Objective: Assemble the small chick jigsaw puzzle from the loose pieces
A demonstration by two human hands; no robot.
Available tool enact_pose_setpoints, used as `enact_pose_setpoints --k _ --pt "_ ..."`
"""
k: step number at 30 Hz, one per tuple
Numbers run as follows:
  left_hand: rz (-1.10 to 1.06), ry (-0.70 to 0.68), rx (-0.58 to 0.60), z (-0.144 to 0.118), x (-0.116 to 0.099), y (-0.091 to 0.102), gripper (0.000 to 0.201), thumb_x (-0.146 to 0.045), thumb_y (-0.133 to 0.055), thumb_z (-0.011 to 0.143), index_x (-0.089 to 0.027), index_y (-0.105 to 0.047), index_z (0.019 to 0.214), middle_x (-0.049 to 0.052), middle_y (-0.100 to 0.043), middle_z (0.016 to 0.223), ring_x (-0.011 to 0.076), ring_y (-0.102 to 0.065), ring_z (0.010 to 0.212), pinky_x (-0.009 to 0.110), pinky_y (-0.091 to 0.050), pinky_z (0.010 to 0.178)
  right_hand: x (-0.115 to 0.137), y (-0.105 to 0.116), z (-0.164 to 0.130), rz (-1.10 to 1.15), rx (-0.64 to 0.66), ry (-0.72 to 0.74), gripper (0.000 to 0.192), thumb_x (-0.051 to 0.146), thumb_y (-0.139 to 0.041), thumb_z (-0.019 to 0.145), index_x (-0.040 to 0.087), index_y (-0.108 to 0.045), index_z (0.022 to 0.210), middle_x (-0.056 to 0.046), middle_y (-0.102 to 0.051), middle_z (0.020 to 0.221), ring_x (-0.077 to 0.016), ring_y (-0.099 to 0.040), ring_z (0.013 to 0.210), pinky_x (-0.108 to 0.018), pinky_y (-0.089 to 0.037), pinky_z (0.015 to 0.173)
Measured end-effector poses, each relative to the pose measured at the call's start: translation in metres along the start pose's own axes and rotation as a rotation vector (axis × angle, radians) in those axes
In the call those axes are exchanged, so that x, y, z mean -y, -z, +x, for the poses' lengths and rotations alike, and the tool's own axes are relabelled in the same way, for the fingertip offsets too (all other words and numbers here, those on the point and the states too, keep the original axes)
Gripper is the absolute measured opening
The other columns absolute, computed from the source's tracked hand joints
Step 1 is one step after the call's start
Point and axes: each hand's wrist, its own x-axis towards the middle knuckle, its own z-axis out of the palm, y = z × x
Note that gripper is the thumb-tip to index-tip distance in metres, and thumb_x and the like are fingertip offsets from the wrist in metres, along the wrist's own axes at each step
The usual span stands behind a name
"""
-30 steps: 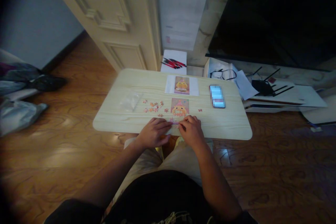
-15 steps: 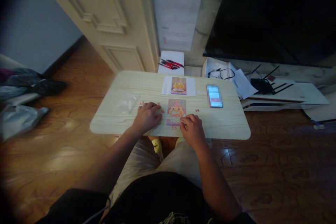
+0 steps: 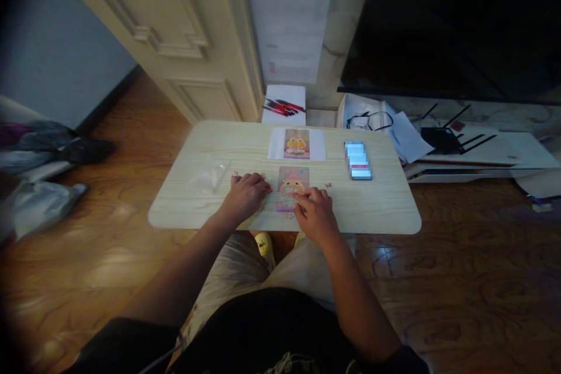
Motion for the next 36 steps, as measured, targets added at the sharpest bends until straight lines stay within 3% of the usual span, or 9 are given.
enact_pose_setpoints --k 5,18,29,36 --pt "-0.015 -0.076 -0.017 -0.005 -0.006 -0.002 0.029 -0.037 -0.048 0.106 -0.024 -0.074 0.108 0.012 -0.066 0.116 0.029 -0.058 0.107 0.046 -0.037 0.089 -0.005 -0.003 -0.003 0.016 -0.015 -0.003 0.038 0.02 -0.065 0.094 0.031 -0.075 0.128 -0.009 -0.063 0.112 -0.0271 -0.055 0.104 -0.046 -0.046 0.098" --pt "-0.033 -0.119 -0.059 0.0 -0.015 -0.012 0.03 -0.039 -0.051 0.106 -0.023 -0.075 0.104 0.01 -0.068 0.11 0.028 -0.06 0.102 0.047 -0.037 0.092 -0.006 -0.004 -0.009 0.036 -0.039 -0.02 0.03 0.024 -0.067 0.094 0.029 -0.077 0.121 -0.01 -0.064 0.112 -0.028 -0.056 0.105 -0.048 -0.047 0.1" --pt "-0.041 -0.125 -0.042 0.0 -0.015 -0.006 0.027 -0.035 -0.051 0.105 -0.025 -0.076 0.104 0.01 -0.068 0.112 0.028 -0.06 0.103 0.047 -0.037 0.091 -0.006 -0.005 -0.009 0.049 -0.051 -0.016 0.027 0.026 -0.067 0.094 0.026 -0.078 0.119 -0.01 -0.064 0.113 -0.028 -0.056 0.107 -0.048 -0.047 0.102" --pt "-0.133 -0.229 -0.025 -0.008 -0.009 -0.008 0.031 -0.026 -0.051 0.103 -0.029 -0.072 0.126 0.009 -0.07 0.131 0.0288 -0.059 0.118 0.049 -0.038 0.097 -0.008 -0.005 -0.007 0.041 -0.029 -0.013 0.029 0.022 -0.065 0.094 0.028 -0.076 0.121 -0.009 -0.068 0.119 -0.0291 -0.056 0.111 -0.049 -0.047 0.102"
